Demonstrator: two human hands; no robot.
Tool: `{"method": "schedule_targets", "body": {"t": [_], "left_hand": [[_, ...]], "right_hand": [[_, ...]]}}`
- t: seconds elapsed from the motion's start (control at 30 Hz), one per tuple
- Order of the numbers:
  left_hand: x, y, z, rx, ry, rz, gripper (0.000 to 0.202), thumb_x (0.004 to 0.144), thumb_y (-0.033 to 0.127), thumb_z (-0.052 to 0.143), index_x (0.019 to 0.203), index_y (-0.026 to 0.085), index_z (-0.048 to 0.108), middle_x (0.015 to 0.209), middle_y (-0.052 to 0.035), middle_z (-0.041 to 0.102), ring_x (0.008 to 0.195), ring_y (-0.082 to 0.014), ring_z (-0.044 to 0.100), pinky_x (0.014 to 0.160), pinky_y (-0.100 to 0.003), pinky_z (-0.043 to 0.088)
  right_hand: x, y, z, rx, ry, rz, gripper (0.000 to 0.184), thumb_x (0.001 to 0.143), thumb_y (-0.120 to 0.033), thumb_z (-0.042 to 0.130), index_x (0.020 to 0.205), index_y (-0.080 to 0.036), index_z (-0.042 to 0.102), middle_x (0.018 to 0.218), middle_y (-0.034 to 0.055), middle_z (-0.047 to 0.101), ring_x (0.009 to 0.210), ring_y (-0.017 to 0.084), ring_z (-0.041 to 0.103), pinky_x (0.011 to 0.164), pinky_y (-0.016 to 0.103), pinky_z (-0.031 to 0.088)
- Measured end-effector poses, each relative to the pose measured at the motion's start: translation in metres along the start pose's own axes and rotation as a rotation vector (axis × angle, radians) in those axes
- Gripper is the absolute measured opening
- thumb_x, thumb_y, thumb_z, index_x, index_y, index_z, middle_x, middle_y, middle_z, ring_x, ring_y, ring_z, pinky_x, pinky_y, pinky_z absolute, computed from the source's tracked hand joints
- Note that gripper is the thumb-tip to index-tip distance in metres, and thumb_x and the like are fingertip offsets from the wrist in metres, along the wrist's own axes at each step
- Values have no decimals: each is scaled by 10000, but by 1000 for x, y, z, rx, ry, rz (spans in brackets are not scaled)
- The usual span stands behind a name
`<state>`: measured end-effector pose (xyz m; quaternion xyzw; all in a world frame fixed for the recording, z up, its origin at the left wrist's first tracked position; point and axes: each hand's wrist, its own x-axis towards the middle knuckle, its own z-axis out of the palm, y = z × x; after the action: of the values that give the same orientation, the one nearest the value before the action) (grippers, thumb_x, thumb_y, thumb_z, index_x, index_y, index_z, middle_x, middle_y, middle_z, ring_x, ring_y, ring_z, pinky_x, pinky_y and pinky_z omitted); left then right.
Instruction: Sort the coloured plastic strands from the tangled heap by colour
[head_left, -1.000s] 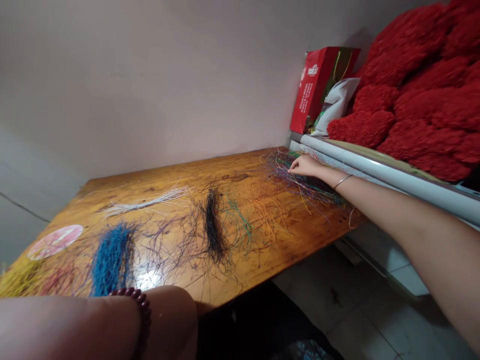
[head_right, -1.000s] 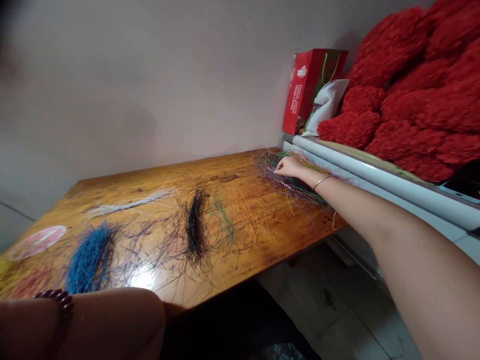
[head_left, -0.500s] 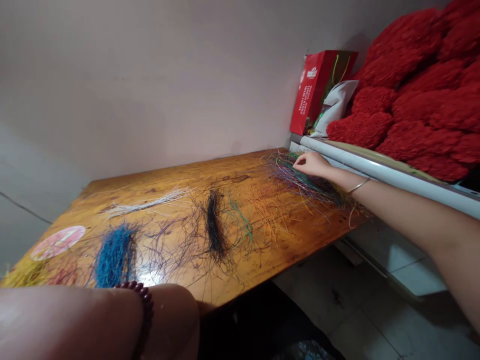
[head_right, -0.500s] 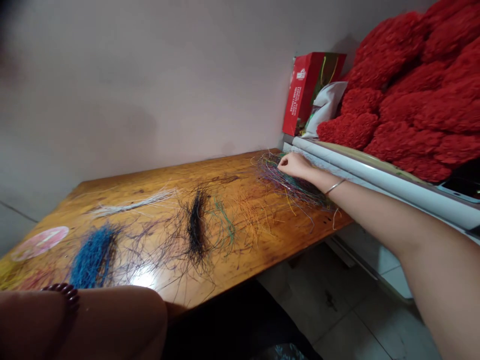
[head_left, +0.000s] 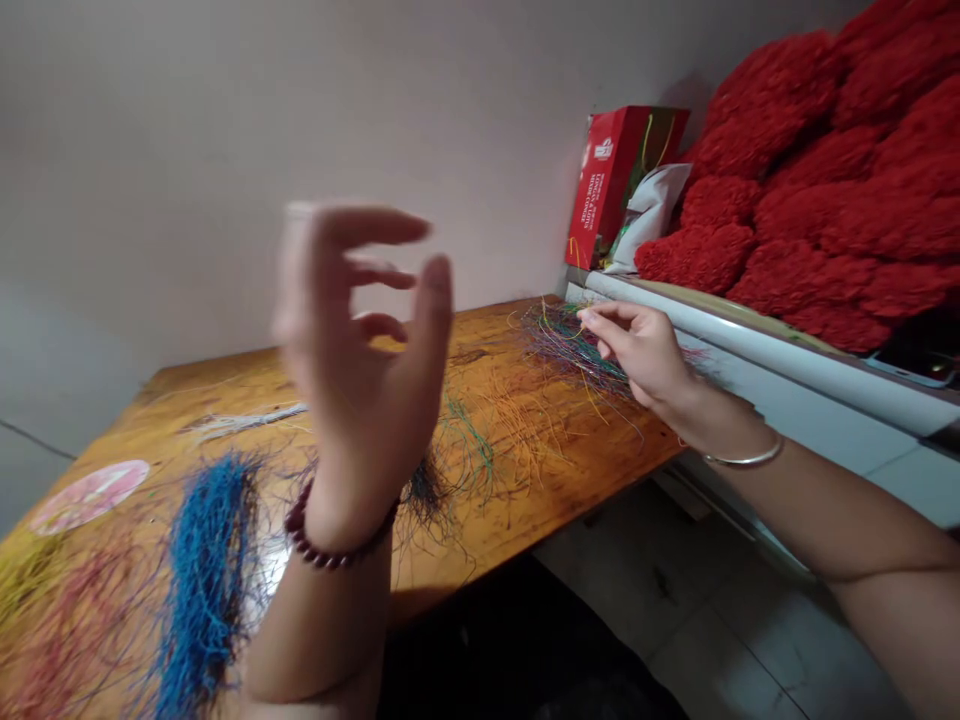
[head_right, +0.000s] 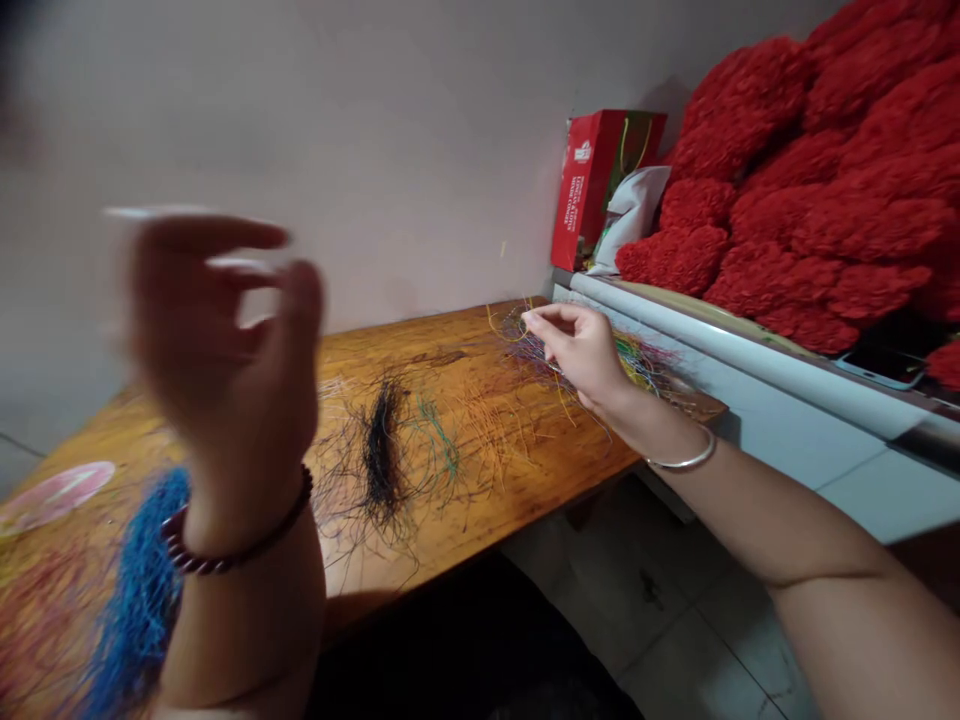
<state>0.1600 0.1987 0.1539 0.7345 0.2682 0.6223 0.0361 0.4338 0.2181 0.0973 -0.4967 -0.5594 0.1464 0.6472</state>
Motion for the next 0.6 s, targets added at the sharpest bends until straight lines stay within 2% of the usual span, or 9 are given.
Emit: {"method": "schedule_targets", "body": {"t": [0.03,0.1,0.17,0.23,0.37,0.47,0.6], "left_hand": [[1,-4,8,16,-5,4,184,981,226,579,1147,173,635,1169,-80,632,913,-128,621,709,-228,521],[1,-16,25,52,-146,29,182,950,226,630,1123,195,679,1086,-57,666,843,-120,622,711,-229,523],[0,-28,38,85,-340,78,246,941,262,653,1181,224,690,1097,-56,675,863,-139,630,776,-264,540],[-2,-35,44,134,-420,145,268,928,273,674,1195,257,698,1162,-56,665,942,-166,632,860,-307,538],[-5,-33,46,250,-446,274,160,918,260,685,1068,276,741,1271,-53,615,1091,-212,595,984,-387,493],[-5,-29,48,234,-487,324,102,945,268,648,977,238,740,1244,-54,632,1096,-206,594,961,-367,496],[-6,-27,57,219,-499,358,132,974,287,605,988,226,721,1137,-40,693,1024,-186,616,887,-322,500]], "right_hand": [[-7,-8,4,44,-26,13,218,783,-371,760,831,-161,734,709,13,640,511,57,438,462,197,353],[-17,-22,11,110,-67,40,219,778,-367,770,836,-159,737,720,9,635,520,53,435,466,197,351],[-24,-31,17,156,-98,68,220,778,-366,776,840,-158,742,712,4,628,520,50,428,467,199,347],[-28,-35,22,196,-124,101,222,779,-370,779,835,-157,746,694,-2,618,518,49,417,465,201,340],[-33,-33,26,269,-157,177,227,762,-370,794,836,-160,749,724,-2,625,533,49,413,468,205,329],[-33,-30,24,320,-151,241,234,746,-362,805,862,-167,747,799,1,644,548,43,409,468,202,311],[-33,-24,20,399,-147,330,252,729,-348,821,885,-170,736,807,-14,627,553,32,393,468,192,278]]}}
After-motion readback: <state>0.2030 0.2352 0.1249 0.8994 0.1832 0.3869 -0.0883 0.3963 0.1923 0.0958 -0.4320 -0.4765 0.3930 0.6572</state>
